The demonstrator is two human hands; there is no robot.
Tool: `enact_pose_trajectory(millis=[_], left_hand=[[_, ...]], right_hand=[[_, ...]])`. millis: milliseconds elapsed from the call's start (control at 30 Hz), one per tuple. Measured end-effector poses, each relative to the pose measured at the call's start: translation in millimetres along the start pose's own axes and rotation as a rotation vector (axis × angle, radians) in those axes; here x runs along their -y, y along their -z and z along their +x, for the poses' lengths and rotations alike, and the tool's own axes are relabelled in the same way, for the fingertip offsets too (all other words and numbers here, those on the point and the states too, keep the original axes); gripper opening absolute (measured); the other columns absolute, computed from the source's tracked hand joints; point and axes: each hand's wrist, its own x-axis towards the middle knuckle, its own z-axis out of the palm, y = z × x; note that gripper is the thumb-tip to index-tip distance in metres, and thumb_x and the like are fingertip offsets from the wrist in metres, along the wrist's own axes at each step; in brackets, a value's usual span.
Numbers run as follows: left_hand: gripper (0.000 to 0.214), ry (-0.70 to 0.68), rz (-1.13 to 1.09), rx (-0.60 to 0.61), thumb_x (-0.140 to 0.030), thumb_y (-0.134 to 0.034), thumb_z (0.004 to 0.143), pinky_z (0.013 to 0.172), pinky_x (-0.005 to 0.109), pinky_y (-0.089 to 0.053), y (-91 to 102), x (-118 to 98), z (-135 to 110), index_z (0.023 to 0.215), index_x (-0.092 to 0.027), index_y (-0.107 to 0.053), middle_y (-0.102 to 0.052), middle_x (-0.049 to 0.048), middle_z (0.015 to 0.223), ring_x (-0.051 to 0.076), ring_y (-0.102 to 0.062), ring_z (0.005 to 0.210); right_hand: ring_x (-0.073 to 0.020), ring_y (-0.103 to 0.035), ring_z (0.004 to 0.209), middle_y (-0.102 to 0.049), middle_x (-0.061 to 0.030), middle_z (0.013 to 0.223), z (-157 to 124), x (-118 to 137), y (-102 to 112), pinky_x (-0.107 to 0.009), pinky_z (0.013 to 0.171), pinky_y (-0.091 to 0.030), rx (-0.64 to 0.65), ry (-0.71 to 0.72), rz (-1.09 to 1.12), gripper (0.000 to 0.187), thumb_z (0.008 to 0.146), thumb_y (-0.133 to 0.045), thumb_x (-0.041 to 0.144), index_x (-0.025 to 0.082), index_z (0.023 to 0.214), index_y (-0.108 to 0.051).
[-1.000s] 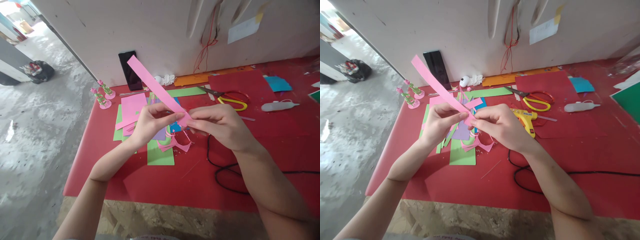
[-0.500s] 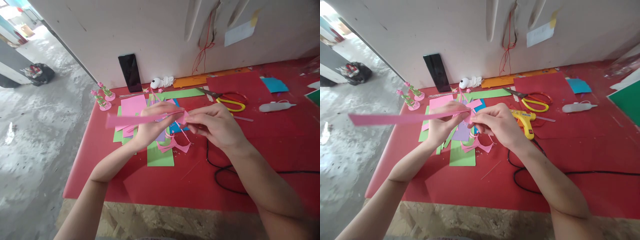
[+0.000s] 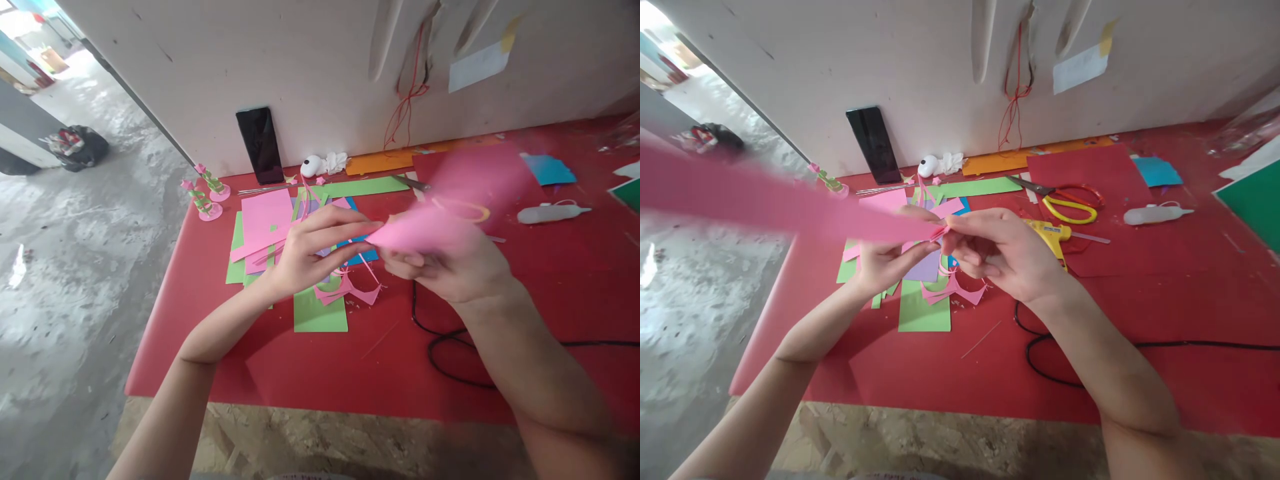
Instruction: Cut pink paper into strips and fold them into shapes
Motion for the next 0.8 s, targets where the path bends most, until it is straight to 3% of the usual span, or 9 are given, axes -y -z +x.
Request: enact_pose_trajectory(millis=[133,200,300,400,533,667,800], left_hand=[[0.009,0.133,0.036,-0.096,-0.012,-0.06,0.087,0.071,0.023,-0.056,-6.2,-6.9,-1.6,0.089,-0.017,-0.068,-0.07,0.0046,0.084,0.011,-0.067,0.079],[0.011,0.244,0.003,-0.084,-0.015,-0.057,0.09,0.068,0.022,-0.055,-6.2,-11.9,0.2,0.085,-0.016,-0.067,-0.069,0.0041,0.08,0.01,-0.065,0.076],[0.018,0.434,-0.08,-0.041,-0.019,-0.053,0.092,0.065,0.022,-0.052,-2.8,-20.7,5.0,0.079,-0.017,-0.064,-0.067,0.0026,0.074,0.009,-0.062,0.071],[0.022,0.555,-0.159,0.001,-0.022,-0.052,0.093,0.062,0.021,-0.05,2.0,-28.7,9.3,0.075,-0.017,-0.062,-0.065,0.0008,0.07,0.008,-0.06,0.067],[0.022,0.607,-0.226,0.075,-0.024,-0.052,0.092,0.061,0.019,-0.049,5.9,-35.0,13.0,0.073,-0.017,-0.062,-0.066,0.0001,0.071,0.007,-0.06,0.066],[0.021,0.614,-0.225,0.113,-0.023,-0.052,0.091,0.063,0.022,-0.049,6.4,-36.0,14.3,0.074,-0.017,-0.064,-0.067,0.0009,0.073,0.009,-0.061,0.068],[0.015,0.54,-0.154,0.041,-0.024,-0.055,0.09,0.068,0.026,-0.052,5.2,-31.4,11.6,0.082,-0.019,-0.067,-0.069,0.0024,0.078,0.012,-0.062,0.075]], right_hand=[[-0.0021,-0.025,0.032,-0.039,0.0076,0.041,1.8,1.1,-1.4,-0.021,0.03,-0.015,0.035,-0.097,0.197,0.031,0.07,-0.077,0.044,0.018,0.057,-0.065],[-0.0029,-0.029,0.034,-0.041,0.0053,0.042,0.9,1.3,-3.3,-0.021,0.03,-0.015,0.015,-0.106,0.159,0.036,0.072,-0.075,0.047,0.017,0.055,-0.065],[-0.0053,-0.039,0.042,-0.053,0.0002,0.052,-2.8,0.2,-4.2,-0.022,0.033,-0.021,-0.142,0.02,-0.06,0.04,0.08,-0.07,0.047,0.017,0.054,-0.065],[-0.0058,-0.041,0.047,-0.054,0.002,0.057,-6.7,-0.7,-2.5,-0.022,0.038,-0.027,-0.279,0.196,-0.227,0.026,0.083,-0.069,0.037,0.021,0.063,-0.068],[-0.0047,-0.038,0.045,-0.059,0.0043,0.065,-9.0,0.8,-1.4,-0.023,0.04,-0.029,-0.268,0.265,-0.268,0.003,0.08,-0.073,0.026,0.026,0.077,-0.075],[-0.0051,-0.039,0.044,-0.056,0.0046,0.057,-9.5,1.8,-3.6,-0.023,0.038,-0.03,-0.259,0.288,-0.288,0.01,0.079,-0.073,0.021,0.024,0.07,-0.074],[-0.0056,-0.039,0.042,-0.058,0.0038,0.058,-8.0,-1.2,-5.0,-0.025,0.036,-0.027,-0.311,0.282,-0.227,0.012,0.077,-0.074,0.019,0.025,0.067,-0.074]])
